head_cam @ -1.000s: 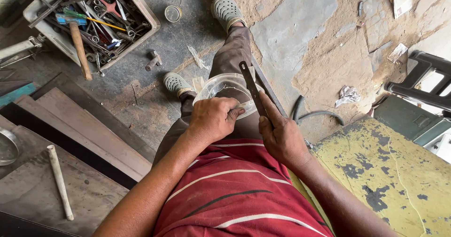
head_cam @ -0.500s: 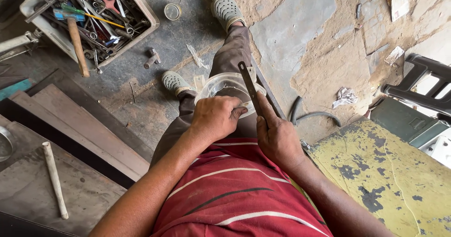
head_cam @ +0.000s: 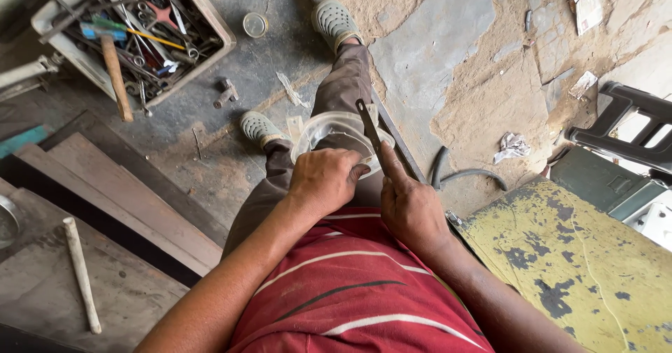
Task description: Repairing a scooter speedometer by trimming plastic and adjusting internal components.
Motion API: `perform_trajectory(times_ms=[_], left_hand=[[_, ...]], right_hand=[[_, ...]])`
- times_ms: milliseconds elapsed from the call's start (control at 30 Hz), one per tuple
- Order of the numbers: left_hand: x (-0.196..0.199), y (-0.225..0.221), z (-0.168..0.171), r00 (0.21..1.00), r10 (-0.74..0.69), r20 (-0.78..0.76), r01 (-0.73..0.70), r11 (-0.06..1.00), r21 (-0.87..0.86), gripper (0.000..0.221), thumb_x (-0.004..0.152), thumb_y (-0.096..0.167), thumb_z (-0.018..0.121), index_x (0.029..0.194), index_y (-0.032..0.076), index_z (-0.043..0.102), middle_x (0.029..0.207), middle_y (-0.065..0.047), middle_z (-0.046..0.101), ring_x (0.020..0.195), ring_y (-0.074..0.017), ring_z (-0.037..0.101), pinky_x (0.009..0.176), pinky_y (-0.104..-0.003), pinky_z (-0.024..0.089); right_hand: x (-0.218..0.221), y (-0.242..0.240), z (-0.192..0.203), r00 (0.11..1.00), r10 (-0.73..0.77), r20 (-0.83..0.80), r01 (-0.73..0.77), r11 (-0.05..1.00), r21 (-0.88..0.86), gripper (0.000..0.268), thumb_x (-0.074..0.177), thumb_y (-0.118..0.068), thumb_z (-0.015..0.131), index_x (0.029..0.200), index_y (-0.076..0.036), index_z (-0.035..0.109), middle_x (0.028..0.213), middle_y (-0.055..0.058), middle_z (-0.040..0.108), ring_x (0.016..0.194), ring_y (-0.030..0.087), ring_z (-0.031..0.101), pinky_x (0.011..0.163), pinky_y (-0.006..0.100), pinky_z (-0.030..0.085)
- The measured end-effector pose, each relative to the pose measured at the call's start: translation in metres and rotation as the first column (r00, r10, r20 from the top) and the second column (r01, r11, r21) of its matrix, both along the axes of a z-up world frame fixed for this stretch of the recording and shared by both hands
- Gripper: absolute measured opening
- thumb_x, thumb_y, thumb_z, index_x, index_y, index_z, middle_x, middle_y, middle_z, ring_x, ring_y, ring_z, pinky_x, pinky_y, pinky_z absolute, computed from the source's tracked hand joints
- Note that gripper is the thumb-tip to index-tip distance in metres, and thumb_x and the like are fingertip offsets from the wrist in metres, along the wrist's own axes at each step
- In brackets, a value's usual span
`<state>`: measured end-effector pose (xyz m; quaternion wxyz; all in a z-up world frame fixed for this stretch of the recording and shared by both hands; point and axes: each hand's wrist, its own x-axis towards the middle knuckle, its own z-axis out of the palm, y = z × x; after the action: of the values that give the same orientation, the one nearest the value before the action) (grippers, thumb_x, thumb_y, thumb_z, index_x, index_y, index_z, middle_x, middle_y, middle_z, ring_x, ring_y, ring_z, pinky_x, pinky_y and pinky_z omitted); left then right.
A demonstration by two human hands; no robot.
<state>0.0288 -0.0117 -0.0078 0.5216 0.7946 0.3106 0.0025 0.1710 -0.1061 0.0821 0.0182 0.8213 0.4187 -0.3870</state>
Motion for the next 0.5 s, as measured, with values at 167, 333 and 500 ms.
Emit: perform_trajectory(times_ms=[167, 333, 500], left_hand=[[-0.008, -0.024, 0.0, 0.997, -0.074, 0.038, 0.065, 0.978, 0.196, 0.01, 0.096, 0.013, 0.063, 0.092, 0.007, 0.071, 0.071, -0.007, 0.067, 0.065, -0.0219, 0.066, 0.058, -0.04, 0.052], [-0.018, -0.036, 0.016, 0.981, -0.108, 0.158, 0.053, 0.947, 0.316, 0.02, 0.098, 0.012, 0.062, 0.111, 0.001, 0.072, 0.071, -0.007, 0.065, 0.062, -0.0179, 0.062, 0.055, -0.035, 0.049], [-0.016, -0.025, 0.029, 0.955, -0.016, 0.296, -0.064, 0.964, 0.258, 0.016, 0.095, 0.011, 0.067, 0.106, 0.001, 0.072, 0.075, -0.008, 0.069, 0.061, -0.0187, 0.063, 0.056, -0.035, 0.048]], right_hand=[[0.005, -0.021, 0.003, 0.996, -0.046, -0.078, 0.053, 0.995, 0.089, 0.059, 0.095, -0.01, 0.056, 0.152, -0.016, 0.047, 0.09, 0.026, 0.072, 0.075, 0.043, 0.071, 0.067, 0.052, 0.056], [0.005, -0.034, 0.02, 0.979, -0.138, -0.151, 0.151, 0.986, 0.075, 0.057, 0.094, -0.01, 0.06, 0.15, -0.014, 0.05, 0.105, 0.025, 0.074, 0.093, 0.041, 0.074, 0.074, 0.046, 0.059], [0.009, -0.043, 0.014, 0.957, -0.193, -0.216, 0.213, 0.974, 0.072, 0.055, 0.094, -0.009, 0.061, 0.149, -0.013, 0.052, 0.117, 0.023, 0.073, 0.109, 0.031, 0.075, 0.088, 0.037, 0.058]])
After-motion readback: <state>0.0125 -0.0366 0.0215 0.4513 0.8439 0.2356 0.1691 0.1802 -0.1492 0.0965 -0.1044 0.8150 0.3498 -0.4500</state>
